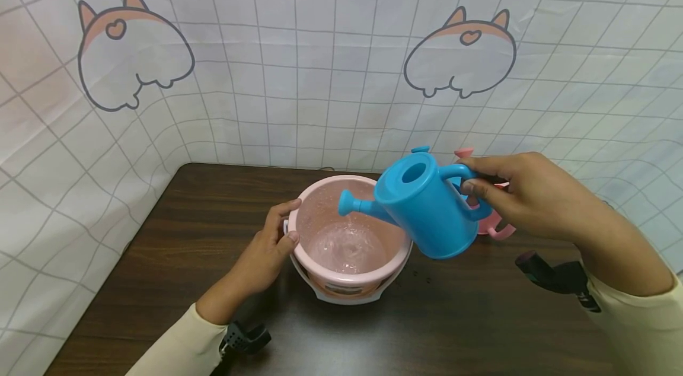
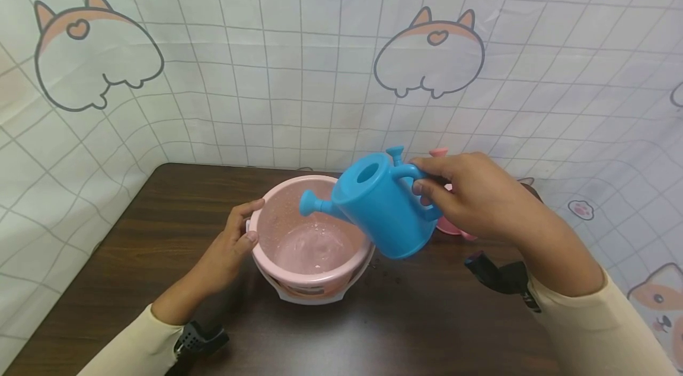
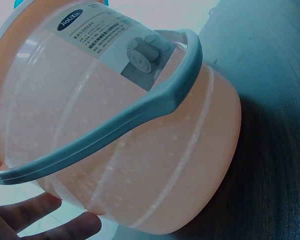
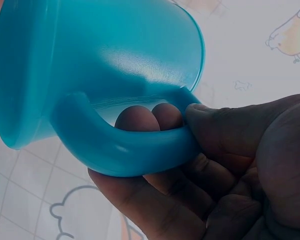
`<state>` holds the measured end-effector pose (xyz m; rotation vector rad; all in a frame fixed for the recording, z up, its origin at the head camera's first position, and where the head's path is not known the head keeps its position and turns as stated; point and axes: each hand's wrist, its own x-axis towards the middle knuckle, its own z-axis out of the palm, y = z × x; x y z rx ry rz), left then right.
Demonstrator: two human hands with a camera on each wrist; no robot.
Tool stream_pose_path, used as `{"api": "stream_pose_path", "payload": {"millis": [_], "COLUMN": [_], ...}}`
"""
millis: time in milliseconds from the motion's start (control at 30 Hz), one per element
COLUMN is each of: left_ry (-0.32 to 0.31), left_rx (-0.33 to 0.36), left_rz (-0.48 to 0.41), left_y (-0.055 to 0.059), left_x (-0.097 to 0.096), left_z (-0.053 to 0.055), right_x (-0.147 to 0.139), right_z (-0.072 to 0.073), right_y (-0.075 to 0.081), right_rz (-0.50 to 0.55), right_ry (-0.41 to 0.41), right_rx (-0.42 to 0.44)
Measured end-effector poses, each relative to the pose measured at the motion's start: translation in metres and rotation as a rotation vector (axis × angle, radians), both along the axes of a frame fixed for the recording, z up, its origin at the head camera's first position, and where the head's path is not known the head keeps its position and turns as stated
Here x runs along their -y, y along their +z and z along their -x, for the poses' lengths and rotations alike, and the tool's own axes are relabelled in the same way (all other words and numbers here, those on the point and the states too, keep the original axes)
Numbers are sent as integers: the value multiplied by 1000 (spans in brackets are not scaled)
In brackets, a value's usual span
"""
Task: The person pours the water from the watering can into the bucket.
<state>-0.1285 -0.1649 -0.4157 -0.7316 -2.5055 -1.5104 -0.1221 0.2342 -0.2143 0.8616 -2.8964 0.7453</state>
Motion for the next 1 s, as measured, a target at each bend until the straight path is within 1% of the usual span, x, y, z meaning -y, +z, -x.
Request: {"api": "stream_pose_path", "payload": {"millis": [333,633,1000], "left_ry": [-1,6,-10], "left_rx": [-3,5,-3], "left_rz": [10,17,-3], "left_y": [0,1,0], "left_x": [1,0,1], "left_z": [0,-1,-1], "right_x": [1,2,2], "right_z": [0,0,0], "right_y": [1,0,1], "right_rz": [11,7,12], "right_ry": [-11,-18,-12], "right_rx": [42,39,40]}}
